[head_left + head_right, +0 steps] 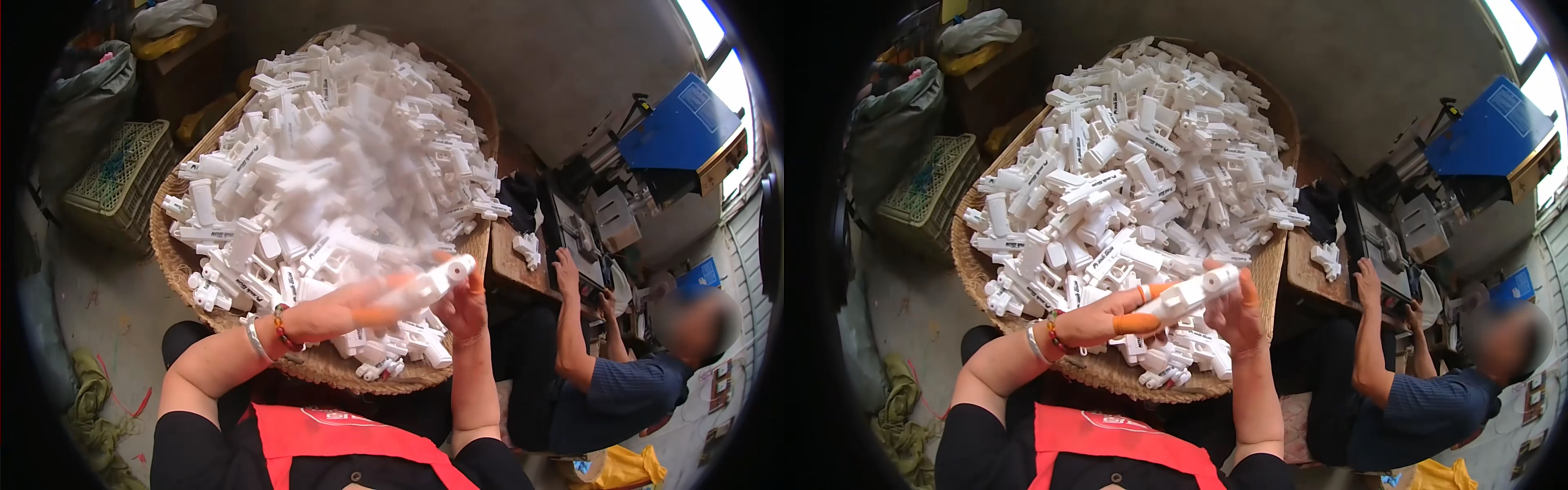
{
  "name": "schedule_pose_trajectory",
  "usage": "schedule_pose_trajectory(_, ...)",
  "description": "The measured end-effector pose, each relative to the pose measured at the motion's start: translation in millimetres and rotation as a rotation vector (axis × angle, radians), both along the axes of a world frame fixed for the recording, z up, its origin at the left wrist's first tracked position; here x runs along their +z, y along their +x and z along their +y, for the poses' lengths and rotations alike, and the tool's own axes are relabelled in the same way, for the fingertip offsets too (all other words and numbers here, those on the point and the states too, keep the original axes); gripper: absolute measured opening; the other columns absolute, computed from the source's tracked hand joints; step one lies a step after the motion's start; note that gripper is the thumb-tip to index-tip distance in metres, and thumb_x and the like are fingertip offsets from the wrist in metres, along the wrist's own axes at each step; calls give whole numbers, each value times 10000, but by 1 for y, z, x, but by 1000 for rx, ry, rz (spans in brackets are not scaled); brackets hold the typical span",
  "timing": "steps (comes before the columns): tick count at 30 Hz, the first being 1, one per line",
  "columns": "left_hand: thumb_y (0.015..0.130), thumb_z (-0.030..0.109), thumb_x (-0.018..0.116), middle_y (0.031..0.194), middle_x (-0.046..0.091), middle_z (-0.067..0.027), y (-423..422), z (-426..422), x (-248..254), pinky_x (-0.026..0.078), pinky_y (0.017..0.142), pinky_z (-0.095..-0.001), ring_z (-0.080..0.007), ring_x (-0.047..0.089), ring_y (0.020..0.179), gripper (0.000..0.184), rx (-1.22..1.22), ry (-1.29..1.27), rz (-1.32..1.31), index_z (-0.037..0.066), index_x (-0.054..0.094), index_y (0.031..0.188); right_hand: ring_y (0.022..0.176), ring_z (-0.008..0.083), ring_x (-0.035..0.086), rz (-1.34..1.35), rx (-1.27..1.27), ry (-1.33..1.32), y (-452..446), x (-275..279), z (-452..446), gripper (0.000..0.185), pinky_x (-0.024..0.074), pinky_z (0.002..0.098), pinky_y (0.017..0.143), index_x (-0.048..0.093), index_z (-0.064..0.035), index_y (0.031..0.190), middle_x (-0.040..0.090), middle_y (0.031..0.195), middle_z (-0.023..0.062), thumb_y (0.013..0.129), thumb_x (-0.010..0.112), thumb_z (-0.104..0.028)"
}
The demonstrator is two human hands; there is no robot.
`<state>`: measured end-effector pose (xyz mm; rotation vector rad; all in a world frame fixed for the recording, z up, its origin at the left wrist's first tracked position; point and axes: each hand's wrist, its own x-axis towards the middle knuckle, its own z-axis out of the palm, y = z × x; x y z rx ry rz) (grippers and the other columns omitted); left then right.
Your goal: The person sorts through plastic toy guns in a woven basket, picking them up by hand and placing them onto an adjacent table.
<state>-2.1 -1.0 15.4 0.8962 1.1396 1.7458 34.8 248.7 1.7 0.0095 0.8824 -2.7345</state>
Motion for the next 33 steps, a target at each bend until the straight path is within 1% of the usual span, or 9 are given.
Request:
schedule_pose_trajectory(2, 919, 195, 546, 1219, 517, -63, 4, 3, 4, 410, 873, -251, -127, 498, 1056, 509, 381, -116, 272, 31, 359, 1364, 577, 147, 546, -116, -259, 304, -9, -11, -15, 528, 447, 234, 495, 425, -65, 1287, 614, 966, 73, 947, 356, -465)
schedule_pose_trajectory(4, 918, 181, 546, 1213, 523, -81, 3, 4, 2, 411, 871, -254, -138, 506, 1043, 483, 479, -82, 360, 25, 384, 1346, 639, 143, 567, -38, -183, 539, -7, -27, -14, 528, 455, 247, 495, 438, -71, 1259, 602, 1011, 67, 939, 364, -484)
schedule_pose_trajectory(6, 905, 147, 558, 1174, 541, -130, 2, 7, -9, 420, 856, -266, -176, 536, 997, 438, 730, -84, 563, 9, 437, 1303, 682, 146, 570, -19, -113, 528, -4, -36, -15, 507, 465, 256, 525, 465, -85, 1214, 594, 1028, 63, 931, 371, -495)
schedule_pose_trajectory(9, 891, 147, 575, 1139, 541, -141, 2, 7, -20, 422, 852, -283, -203, 548, 986, 435, 811, -150, 704, 0, 458, 1283, 777, 207, 608, -66, 11, -189, 1, -64, -23, 465, 495, 286, 609, 469, -116, 1210, 596, 1044, 86, 936, 373, -479)
schedule_pose_trajectory(13, 836, 78, 596, 1202, 481, -172, 3, 5, -16, 401, 902, -358, -313, 490, 1065, 458, 954, -215, 1072, -10, 469, 1267, 946, 215, 604, -92, -53, 328, 24, -19, -82, 434, 509, 308, 664, 332, -133, 1314, 546, 1133, 71, 947, 445, -336)
schedule_pose_trajectory(17, 786, 37, 612, 1242, 453, -203, 8, 10, -20, 386, 946, -387, -353, 464, 1101, 515, 858, -222, 1107, -40, 449, 1268, 1014, 151, 554, 29, -147, 369, 31, -3, -104, 513, 487, 278, 735, 260, -108, 1300, 506, 1107, 50, 904, 564, -226)
schedule_pose_trajectory(23, 792, 59, 626, 1341, 383, -218, 9, 15, -31, 353, 1009, -356, -358, 410, 1217, 580, 683, -171, 1021, -17, 395, 1318, 843, 163, 621, -29, -305, 477, 23, -15, -94, 507, 518, 248, 626, 264, -45, 1251, 512, 1076, 86, 892, 589, -197)
schedule_pose_trajectory(31, 841, 89, 590, 1266, 458, -167, 8, 11, -17, 377, 972, -363, -333, 454, 1156, 427, 617, -192, 981, 28, 487, 1251, 786, 138, 603, 91, -450, 495, 16, -38, -64, 419, 495, 245, 617, 374, -52, 1212, 549, 1022, 66, 882, 590, -192)
schedule_pose_trajectory(33, 845, 93, 585, 1253, 468, -164, 8, 13, -16, 373, 973, -368, -330, 454, 1155, 408, 609, -206, 989, 26, 499, 1239, 719, 146, 614, -82, -592, 288, 5, -50, -10, 254, 494, 264, 588, 507, -81, 1095, 632, 903, 48, 885, 579, -204)
